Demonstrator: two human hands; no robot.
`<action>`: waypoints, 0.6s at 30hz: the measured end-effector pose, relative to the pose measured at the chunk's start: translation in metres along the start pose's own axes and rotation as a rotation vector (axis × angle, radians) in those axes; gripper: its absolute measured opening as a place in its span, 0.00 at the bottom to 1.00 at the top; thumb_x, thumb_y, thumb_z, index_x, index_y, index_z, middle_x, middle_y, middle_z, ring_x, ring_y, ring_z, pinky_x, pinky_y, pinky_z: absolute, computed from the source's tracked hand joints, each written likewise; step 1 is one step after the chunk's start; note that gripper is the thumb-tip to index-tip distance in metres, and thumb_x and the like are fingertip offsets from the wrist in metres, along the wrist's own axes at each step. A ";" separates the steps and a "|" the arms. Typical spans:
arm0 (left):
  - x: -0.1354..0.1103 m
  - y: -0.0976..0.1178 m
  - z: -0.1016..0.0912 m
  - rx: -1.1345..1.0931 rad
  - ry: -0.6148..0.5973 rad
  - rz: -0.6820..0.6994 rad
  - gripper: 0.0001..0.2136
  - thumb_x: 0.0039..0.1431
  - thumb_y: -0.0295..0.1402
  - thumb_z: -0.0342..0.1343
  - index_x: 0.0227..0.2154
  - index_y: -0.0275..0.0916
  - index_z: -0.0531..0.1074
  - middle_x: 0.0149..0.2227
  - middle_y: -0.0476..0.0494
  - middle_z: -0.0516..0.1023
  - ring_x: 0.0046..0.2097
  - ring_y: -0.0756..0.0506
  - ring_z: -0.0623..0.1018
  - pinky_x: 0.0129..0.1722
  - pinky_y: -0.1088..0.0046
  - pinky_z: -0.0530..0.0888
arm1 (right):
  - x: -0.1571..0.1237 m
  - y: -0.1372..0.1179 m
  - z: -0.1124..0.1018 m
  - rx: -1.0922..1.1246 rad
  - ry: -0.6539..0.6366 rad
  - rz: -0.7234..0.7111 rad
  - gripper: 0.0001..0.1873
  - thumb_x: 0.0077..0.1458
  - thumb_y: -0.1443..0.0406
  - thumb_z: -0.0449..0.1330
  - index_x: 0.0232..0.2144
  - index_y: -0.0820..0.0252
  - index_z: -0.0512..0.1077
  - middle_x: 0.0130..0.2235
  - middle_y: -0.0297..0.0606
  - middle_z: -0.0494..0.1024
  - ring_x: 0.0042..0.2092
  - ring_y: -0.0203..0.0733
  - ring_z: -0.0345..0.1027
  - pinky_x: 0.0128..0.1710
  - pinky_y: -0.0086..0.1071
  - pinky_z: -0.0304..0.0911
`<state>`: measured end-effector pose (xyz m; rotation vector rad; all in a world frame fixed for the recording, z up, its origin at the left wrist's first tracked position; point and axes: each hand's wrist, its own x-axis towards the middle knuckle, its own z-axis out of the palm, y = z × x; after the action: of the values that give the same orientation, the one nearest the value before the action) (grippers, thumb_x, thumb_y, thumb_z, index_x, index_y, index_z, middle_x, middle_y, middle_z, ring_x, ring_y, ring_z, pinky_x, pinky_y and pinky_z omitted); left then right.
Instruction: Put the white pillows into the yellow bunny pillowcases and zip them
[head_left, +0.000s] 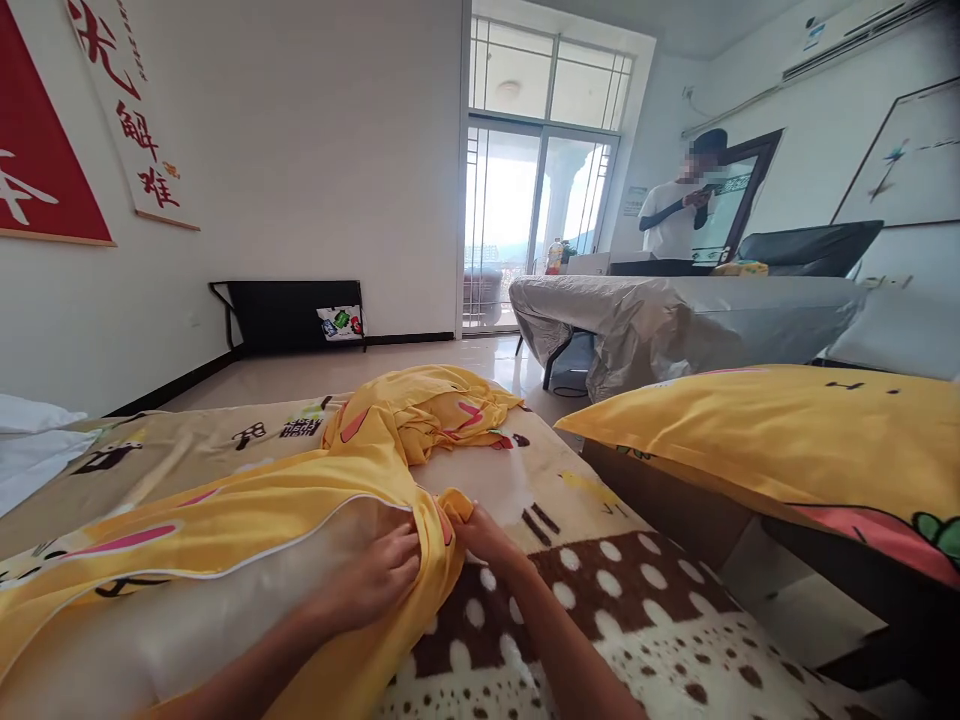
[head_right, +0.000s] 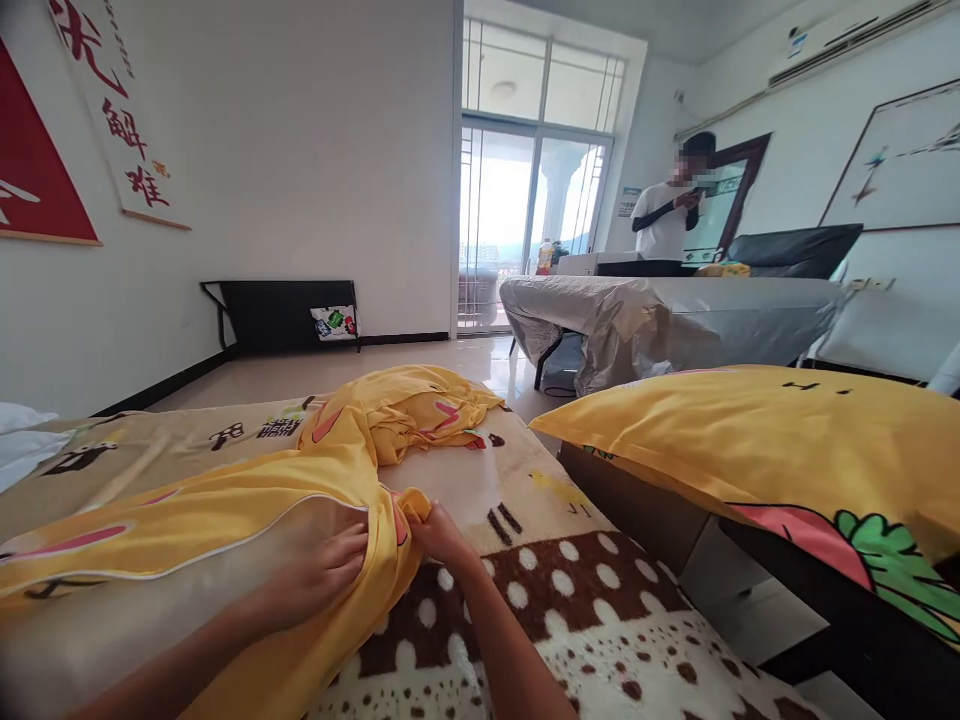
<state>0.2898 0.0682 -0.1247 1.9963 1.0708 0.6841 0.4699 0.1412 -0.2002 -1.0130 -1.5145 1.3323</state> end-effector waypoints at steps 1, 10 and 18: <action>-0.011 0.003 0.000 -0.039 -0.040 -0.065 0.17 0.59 0.42 0.44 0.32 0.43 0.78 0.43 0.43 0.78 0.49 0.41 0.73 0.56 0.67 0.65 | 0.002 0.002 0.000 -0.004 0.029 -0.006 0.11 0.42 0.57 0.60 0.22 0.61 0.71 0.25 0.31 0.71 0.29 0.35 0.60 0.31 0.28 0.59; -0.083 0.036 -0.054 -0.173 0.170 -0.480 0.24 0.43 0.52 0.61 0.40 0.42 0.75 0.39 0.46 0.80 0.44 0.38 0.77 0.40 0.68 0.75 | 0.003 0.009 -0.021 0.008 0.161 0.105 0.09 0.33 0.63 0.62 0.20 0.61 0.68 0.21 0.27 0.67 0.26 0.32 0.58 0.25 0.26 0.54; -0.110 0.038 -0.170 0.414 0.305 -0.430 0.15 0.49 0.46 0.55 0.25 0.38 0.73 0.28 0.42 0.78 0.32 0.39 0.76 0.30 0.69 0.70 | -0.016 -0.038 -0.033 0.155 0.081 0.152 0.17 0.33 0.60 0.64 0.29 0.60 0.68 0.22 0.29 0.70 0.20 0.31 0.59 0.16 0.24 0.53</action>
<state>0.1264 0.0230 -0.0080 1.9252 1.8845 0.5748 0.5052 0.1322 -0.1620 -1.0862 -1.2743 1.4724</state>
